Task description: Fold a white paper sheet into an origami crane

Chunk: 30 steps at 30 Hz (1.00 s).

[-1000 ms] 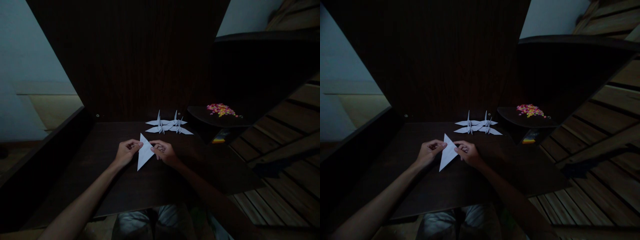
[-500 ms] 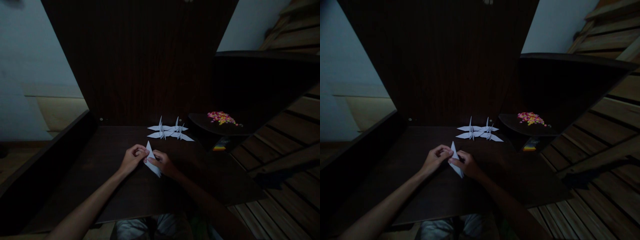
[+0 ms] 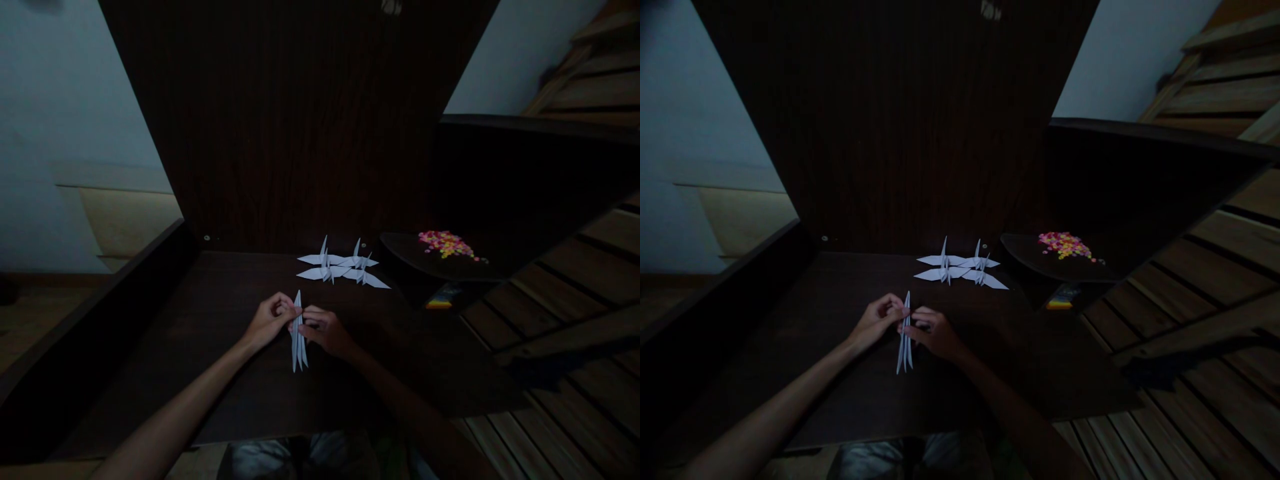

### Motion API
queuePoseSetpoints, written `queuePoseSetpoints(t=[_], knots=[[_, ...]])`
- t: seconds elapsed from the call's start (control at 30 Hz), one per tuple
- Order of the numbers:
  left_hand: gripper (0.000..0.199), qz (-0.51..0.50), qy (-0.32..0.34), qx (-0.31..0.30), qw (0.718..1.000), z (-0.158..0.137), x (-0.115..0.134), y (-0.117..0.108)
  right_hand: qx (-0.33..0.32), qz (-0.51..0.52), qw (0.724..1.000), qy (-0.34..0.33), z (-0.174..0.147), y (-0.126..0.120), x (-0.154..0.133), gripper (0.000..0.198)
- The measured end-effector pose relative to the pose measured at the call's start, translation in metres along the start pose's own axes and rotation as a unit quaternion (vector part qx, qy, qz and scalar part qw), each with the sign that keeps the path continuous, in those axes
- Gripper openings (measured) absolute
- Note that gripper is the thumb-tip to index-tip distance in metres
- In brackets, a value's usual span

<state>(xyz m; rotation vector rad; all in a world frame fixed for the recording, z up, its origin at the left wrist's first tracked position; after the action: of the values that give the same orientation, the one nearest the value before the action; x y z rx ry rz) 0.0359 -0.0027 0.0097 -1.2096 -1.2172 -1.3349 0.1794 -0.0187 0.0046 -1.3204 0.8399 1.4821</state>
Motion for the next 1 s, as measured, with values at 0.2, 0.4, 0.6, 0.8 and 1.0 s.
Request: queuePoseSetpoints(t=[0.2,0.4,0.6,0.8,1.0], knots=[[0.023,0.002,-0.015,0.008,1.000,0.003,0.001,-0.002,0.013,-0.013,1.000,0.019,0.001,0.000,0.004,0.031],[0.015,0.078,0.000,0.055,0.995,0.010,0.001,-0.013,0.070,-0.080,0.994,0.003,0.004,-0.006,0.004,0.022],[0.024,0.151,0.008,0.042,0.988,0.015,0.005,-0.026,0.128,-0.099,0.986,0.030,0.005,-0.016,0.017,0.025],[0.034,0.163,-0.045,-0.054,0.984,0.018,0.008,-0.042,0.109,-0.144,0.983,0.041,0.009,-0.026,0.021,0.026],[0.043,0.216,-0.032,-0.116,0.969,0.011,0.014,-0.045,0.092,-0.129,0.985,0.061,0.010,-0.026,0.029,0.031]])
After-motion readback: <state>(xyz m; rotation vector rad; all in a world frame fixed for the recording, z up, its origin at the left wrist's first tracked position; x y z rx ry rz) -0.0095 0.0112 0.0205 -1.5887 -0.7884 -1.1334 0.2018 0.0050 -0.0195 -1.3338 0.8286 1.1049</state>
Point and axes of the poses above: each hand's wrist, its own z-axis towards the middle knuckle, its own y-axis out of the palm, x = y × z, the point moved 4 cm from there along z, towards the middle knuckle, and after that the axes turned 10 degrees about x, right-handed, at the moved point
